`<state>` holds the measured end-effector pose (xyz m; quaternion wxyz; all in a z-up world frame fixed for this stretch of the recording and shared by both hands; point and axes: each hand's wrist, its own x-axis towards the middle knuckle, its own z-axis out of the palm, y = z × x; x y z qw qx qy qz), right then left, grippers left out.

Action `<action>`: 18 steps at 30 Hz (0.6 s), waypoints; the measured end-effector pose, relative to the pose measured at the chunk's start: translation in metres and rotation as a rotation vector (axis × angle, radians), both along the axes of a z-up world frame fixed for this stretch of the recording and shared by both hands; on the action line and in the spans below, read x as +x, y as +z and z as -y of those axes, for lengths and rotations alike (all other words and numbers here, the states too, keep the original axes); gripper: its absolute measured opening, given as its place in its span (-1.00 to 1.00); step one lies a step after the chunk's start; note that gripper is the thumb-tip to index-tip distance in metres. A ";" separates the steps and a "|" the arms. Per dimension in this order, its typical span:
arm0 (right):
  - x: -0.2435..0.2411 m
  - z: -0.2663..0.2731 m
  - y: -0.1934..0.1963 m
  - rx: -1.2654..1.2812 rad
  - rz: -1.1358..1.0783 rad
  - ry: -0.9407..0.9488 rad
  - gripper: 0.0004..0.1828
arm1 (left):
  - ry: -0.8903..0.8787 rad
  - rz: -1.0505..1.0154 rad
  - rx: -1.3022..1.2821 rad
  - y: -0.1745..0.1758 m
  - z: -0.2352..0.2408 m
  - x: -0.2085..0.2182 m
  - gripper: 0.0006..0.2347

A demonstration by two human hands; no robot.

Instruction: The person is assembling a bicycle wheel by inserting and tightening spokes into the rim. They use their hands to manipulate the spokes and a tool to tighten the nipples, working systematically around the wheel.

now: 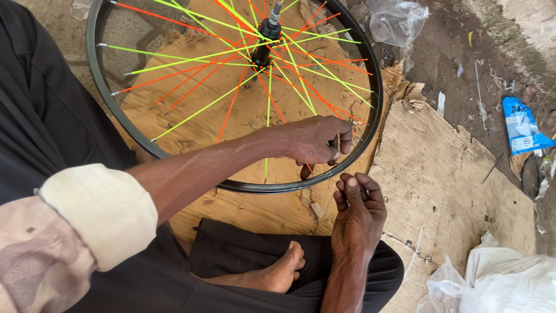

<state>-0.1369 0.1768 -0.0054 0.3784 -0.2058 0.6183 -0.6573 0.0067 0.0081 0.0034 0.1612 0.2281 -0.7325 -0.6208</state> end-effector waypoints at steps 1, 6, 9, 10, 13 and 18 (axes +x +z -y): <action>0.000 0.000 -0.001 0.023 -0.022 -0.003 -0.82 | 0.006 -0.002 0.003 -0.001 0.000 0.000 -0.86; 0.003 0.000 -0.004 -0.073 -0.037 0.064 -0.81 | -0.024 0.002 0.040 -0.001 0.003 0.000 -0.83; 0.011 0.004 0.000 -0.089 -0.077 0.024 -0.81 | -0.030 -0.010 0.060 0.000 0.004 0.004 -0.81; 0.013 0.005 0.003 -0.088 -0.090 -0.004 -0.81 | -0.033 -0.009 0.058 0.001 0.003 0.003 -0.79; 0.021 0.008 0.009 -0.101 -0.183 -0.030 -0.86 | -0.029 0.008 0.086 0.000 0.003 0.001 -0.78; 0.035 0.012 0.011 -0.016 -0.423 -0.009 -0.88 | -0.010 -0.059 0.049 -0.008 0.003 0.001 -0.81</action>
